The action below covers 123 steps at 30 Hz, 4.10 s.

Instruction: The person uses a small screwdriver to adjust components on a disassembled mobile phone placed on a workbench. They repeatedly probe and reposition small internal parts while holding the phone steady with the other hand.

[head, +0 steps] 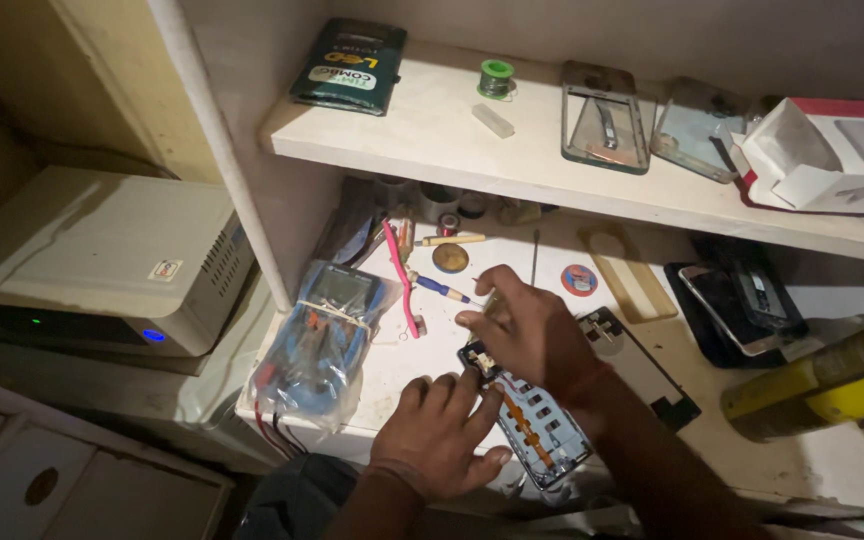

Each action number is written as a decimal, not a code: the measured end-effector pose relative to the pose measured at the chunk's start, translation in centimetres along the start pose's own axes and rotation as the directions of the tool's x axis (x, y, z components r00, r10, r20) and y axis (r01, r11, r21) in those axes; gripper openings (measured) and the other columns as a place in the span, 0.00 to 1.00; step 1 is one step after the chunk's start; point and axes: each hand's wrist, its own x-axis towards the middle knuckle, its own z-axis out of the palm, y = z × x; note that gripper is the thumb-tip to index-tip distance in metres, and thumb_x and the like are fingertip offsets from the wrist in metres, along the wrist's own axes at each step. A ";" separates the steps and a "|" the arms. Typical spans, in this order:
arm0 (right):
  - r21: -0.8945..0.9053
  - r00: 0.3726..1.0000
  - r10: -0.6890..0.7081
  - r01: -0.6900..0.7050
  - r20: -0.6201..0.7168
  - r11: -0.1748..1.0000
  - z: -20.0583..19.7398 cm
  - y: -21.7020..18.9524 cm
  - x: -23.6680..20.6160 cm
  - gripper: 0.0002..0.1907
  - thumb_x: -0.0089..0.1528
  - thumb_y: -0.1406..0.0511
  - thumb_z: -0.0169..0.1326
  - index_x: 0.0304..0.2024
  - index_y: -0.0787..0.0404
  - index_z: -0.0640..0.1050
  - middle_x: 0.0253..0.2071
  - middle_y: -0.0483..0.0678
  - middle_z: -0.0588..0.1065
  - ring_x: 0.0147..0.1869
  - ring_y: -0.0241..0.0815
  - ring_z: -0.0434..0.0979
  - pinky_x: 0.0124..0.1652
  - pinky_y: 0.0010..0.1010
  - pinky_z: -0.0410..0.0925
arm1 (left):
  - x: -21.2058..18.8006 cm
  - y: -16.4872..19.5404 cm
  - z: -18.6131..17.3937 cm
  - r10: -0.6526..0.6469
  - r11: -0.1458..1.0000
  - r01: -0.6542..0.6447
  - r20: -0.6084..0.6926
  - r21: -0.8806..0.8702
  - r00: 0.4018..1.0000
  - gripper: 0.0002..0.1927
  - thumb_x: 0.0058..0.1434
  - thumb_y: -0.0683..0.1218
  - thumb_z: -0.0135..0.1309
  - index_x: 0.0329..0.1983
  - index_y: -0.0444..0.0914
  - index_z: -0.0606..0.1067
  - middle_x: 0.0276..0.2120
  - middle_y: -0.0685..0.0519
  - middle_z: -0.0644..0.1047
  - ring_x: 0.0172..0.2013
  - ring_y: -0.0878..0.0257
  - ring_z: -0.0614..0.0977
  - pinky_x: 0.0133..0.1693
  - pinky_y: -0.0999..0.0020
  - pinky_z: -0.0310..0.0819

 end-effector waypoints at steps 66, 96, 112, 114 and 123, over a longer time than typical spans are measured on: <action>0.179 0.998 -0.062 0.065 -0.027 0.982 0.3 1.8 -0.4 0.28 0.65 0.71 0.56 0.69 0.57 0.72 0.43 0.50 0.78 0.43 0.34 0.79 0.43 0.25 0.76 | -0.1 0.0 0.4 -0.015 0.999 0.016 -0.015 0.034 1.000 0.37 0.64 0.67 0.47 0.65 0.37 0.71 0.59 0.35 0.72 0.52 0.45 0.74 0.52 0.46 0.65; -0.212 0.996 -0.079 0.083 0.030 0.974 -0.3 -0.2 0.5 0.14 0.65 0.59 0.61 0.46 0.60 0.77 0.34 0.55 0.80 0.37 0.49 0.83 0.36 0.36 0.73 | 0.0 0.1 -0.2 -0.001 1.000 0.001 -0.080 -0.009 0.997 0.35 0.64 0.66 0.50 0.63 0.37 0.72 0.58 0.36 0.73 0.51 0.45 0.75 0.51 0.47 0.66; 0.056 0.957 -0.205 0.198 0.207 0.979 -1.3 -1.4 1.0 0.14 0.59 0.72 0.55 0.48 0.62 0.73 0.36 0.53 0.80 0.43 0.48 0.85 0.40 0.37 0.76 | -0.1 0.2 -0.3 -0.008 1.000 0.008 -0.072 0.005 0.997 0.35 0.62 0.66 0.51 0.62 0.37 0.73 0.57 0.37 0.73 0.51 0.46 0.74 0.52 0.46 0.66; -0.041 0.966 -0.152 0.164 0.211 0.986 -1.0 -1.4 0.9 0.13 0.56 0.72 0.57 0.44 0.61 0.74 0.33 0.53 0.80 0.40 0.49 0.85 0.38 0.37 0.75 | 0.0 0.2 -0.3 -0.007 1.000 0.008 -0.076 0.007 0.997 0.35 0.61 0.66 0.51 0.62 0.37 0.73 0.58 0.37 0.73 0.51 0.46 0.74 0.51 0.47 0.66; -0.126 0.997 0.016 -0.007 0.078 0.992 -0.6 -1.4 0.9 0.10 0.61 0.65 0.61 0.37 0.61 0.73 0.27 0.56 0.79 0.33 0.54 0.84 0.32 0.39 0.73 | 0.1 0.2 -0.4 -0.007 1.000 0.009 -0.075 0.020 0.997 0.35 0.60 0.65 0.53 0.61 0.36 0.73 0.55 0.37 0.74 0.49 0.47 0.75 0.50 0.48 0.66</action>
